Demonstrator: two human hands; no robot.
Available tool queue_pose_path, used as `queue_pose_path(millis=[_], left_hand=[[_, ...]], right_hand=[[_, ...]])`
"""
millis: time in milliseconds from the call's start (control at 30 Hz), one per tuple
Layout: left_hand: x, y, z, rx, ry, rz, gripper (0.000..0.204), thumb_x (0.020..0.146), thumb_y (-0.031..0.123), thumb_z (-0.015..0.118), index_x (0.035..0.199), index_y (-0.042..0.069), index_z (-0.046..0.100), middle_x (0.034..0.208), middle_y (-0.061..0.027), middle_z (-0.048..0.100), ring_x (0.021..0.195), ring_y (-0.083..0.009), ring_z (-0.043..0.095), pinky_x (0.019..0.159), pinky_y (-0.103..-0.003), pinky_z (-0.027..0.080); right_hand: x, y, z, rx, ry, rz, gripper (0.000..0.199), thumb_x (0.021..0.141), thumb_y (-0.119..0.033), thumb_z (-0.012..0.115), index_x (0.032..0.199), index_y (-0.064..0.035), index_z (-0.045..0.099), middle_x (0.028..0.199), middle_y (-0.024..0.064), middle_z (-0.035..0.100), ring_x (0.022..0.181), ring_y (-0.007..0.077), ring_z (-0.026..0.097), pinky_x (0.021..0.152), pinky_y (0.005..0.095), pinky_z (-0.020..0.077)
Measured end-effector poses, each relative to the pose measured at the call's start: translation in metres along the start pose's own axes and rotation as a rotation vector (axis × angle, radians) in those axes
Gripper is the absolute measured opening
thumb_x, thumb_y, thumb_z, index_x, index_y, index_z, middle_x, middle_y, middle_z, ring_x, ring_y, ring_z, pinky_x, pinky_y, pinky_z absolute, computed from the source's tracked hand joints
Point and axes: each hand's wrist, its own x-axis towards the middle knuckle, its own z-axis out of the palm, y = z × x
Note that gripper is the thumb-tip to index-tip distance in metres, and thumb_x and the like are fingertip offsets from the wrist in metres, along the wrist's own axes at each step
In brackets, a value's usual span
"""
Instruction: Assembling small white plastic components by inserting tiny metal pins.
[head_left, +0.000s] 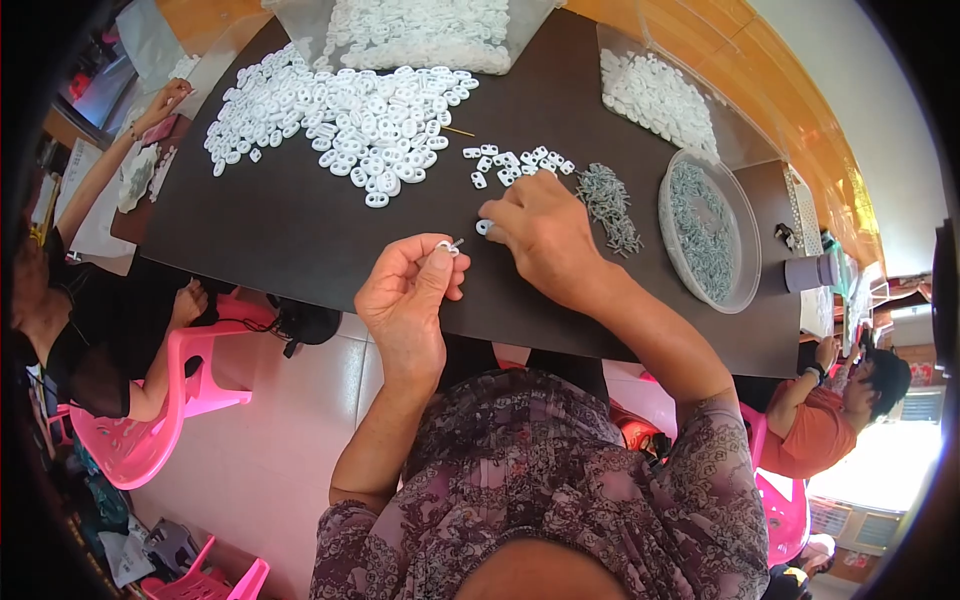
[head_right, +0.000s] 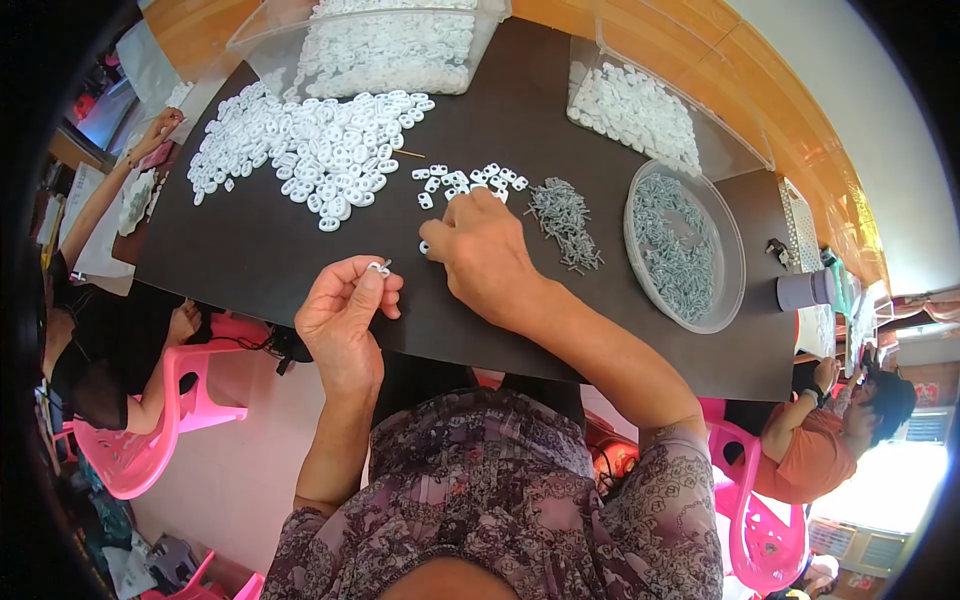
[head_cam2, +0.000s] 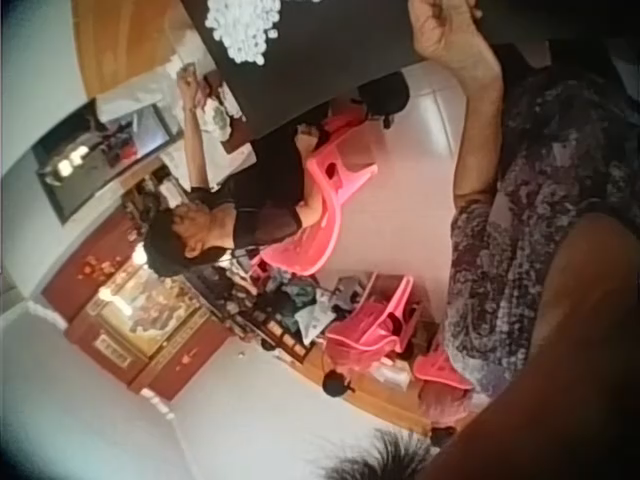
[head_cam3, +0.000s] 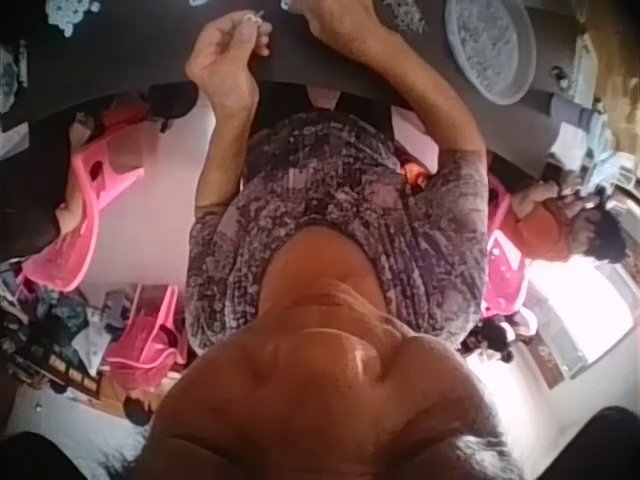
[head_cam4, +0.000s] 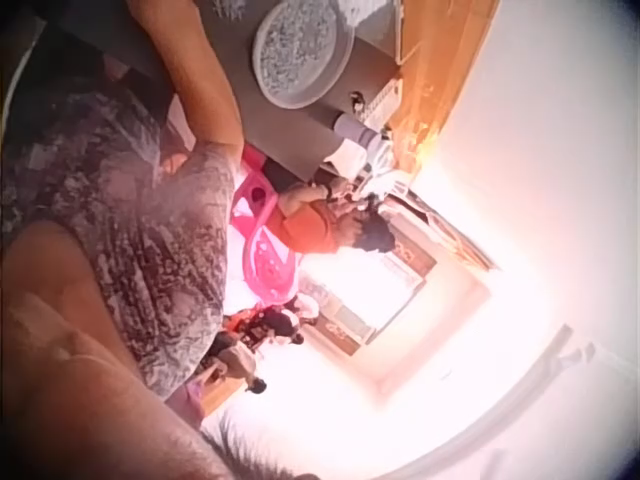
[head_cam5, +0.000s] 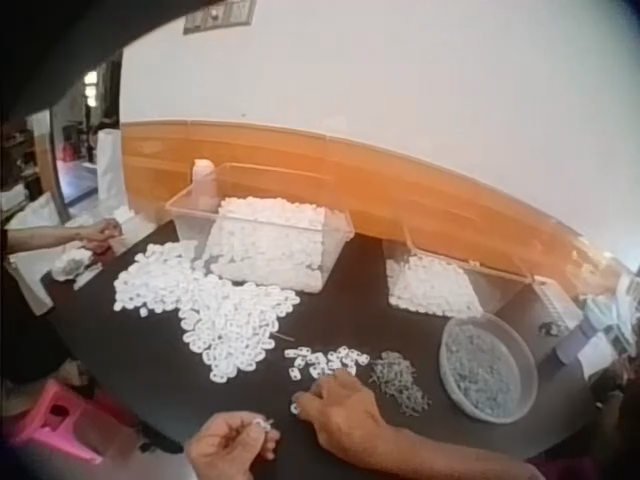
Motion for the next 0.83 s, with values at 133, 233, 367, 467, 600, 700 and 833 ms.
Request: queue_pose_path(millis=[133, 233, 367, 467, 600, 700, 833], left_hand=[[0.0, 0.001, -0.002, 0.011, 0.015, -0.002, 0.01, 0.088, 0.004, 0.058, 0.093, -0.005, 0.06, 0.079, -0.01, 0.064, 0.064, -0.0099, 0.056, 0.056, -0.022, 0.046], [0.0, 0.001, -0.001, 0.017, 0.021, 0.001, 0.011, 0.088, 0.004, 0.058, 0.092, -0.005, 0.06, 0.079, -0.0115, 0.064, 0.064, -0.0116, 0.057, 0.056, -0.023, 0.046], [0.0, 0.002, 0.005, 0.031, 0.009, 0.047, 0.012, 0.088, 0.005, 0.058, 0.094, -0.004, 0.06, 0.082, -0.0114, 0.065, 0.065, -0.0117, 0.058, 0.056, -0.022, 0.046], [-0.001, -0.002, 0.008, -0.011, -0.052, 0.043, 0.012, 0.089, 0.007, 0.058, 0.096, -0.002, 0.059, 0.085, -0.0073, 0.064, 0.07, -0.008, 0.057, 0.058, -0.02, 0.045], [-0.004, 0.0, 0.014, -0.049, -0.073, 0.007, 0.013, 0.09, 0.007, 0.057, 0.097, -0.004, 0.058, 0.085, -0.0087, 0.064, 0.07, -0.0096, 0.058, 0.058, -0.021, 0.047], [-0.007, -0.001, 0.017, -0.11, -0.075, -0.026, 0.013, 0.09, 0.006, 0.056, 0.097, -0.005, 0.057, 0.084, -0.0108, 0.064, 0.07, -0.012, 0.061, 0.059, -0.022, 0.05], [-0.01, -0.003, 0.023, -0.176, -0.05, -0.086, 0.015, 0.091, 0.007, 0.055, 0.099, -0.005, 0.057, 0.085, -0.0131, 0.064, 0.073, -0.0163, 0.064, 0.062, -0.025, 0.053]], right_hand=[[-0.001, 0.0, 0.005, -0.01, -0.002, -0.036, 0.016, 0.068, -0.003, 0.07, 0.082, -0.0052, 0.062, 0.076, 0.0077, 0.054, 0.074, 0.0255, 0.052, 0.063, 0.0374, 0.0437], [-0.005, -0.003, 0.002, 0.011, 0.015, -0.032, 0.016, 0.069, -0.002, 0.069, 0.082, -0.0055, 0.06, 0.076, 0.008, 0.055, 0.073, 0.0256, 0.053, 0.063, 0.0369, 0.0434], [-0.005, -0.017, -0.017, 0.25, -0.013, 0.033, 0.016, 0.072, 0.0, 0.066, 0.086, -0.0035, 0.06, 0.075, 0.0084, 0.056, 0.073, 0.0258, 0.053, 0.064, 0.035, 0.0436], [-0.007, -0.02, -0.024, 0.381, -0.015, 0.089, 0.016, 0.074, 0.001, 0.065, 0.089, -0.0016, 0.06, 0.076, 0.0063, 0.057, 0.073, 0.0217, 0.055, 0.065, 0.0316, 0.0441], [-0.016, -0.025, -0.019, 0.725, 0.068, 0.397, 0.011, 0.081, 0.001, 0.061, 0.092, -0.0004, 0.061, 0.081, 0.0008, 0.06, 0.078, 0.0099, 0.056, 0.068, 0.0246, 0.0449], [-0.024, -0.028, -0.012, 0.796, 0.135, 0.438, 0.01, 0.085, 0.0, 0.058, 0.095, -0.0007, 0.062, 0.088, 0.0009, 0.062, 0.082, 0.0072, 0.056, 0.071, 0.0219, 0.045], [-0.029, -0.036, -0.01, 0.978, 0.254, 0.605, 0.013, 0.084, 0.002, 0.056, 0.094, -0.0027, 0.063, 0.085, 0.005, 0.061, 0.079, 0.0157, 0.059, 0.072, 0.0261, 0.0467]])
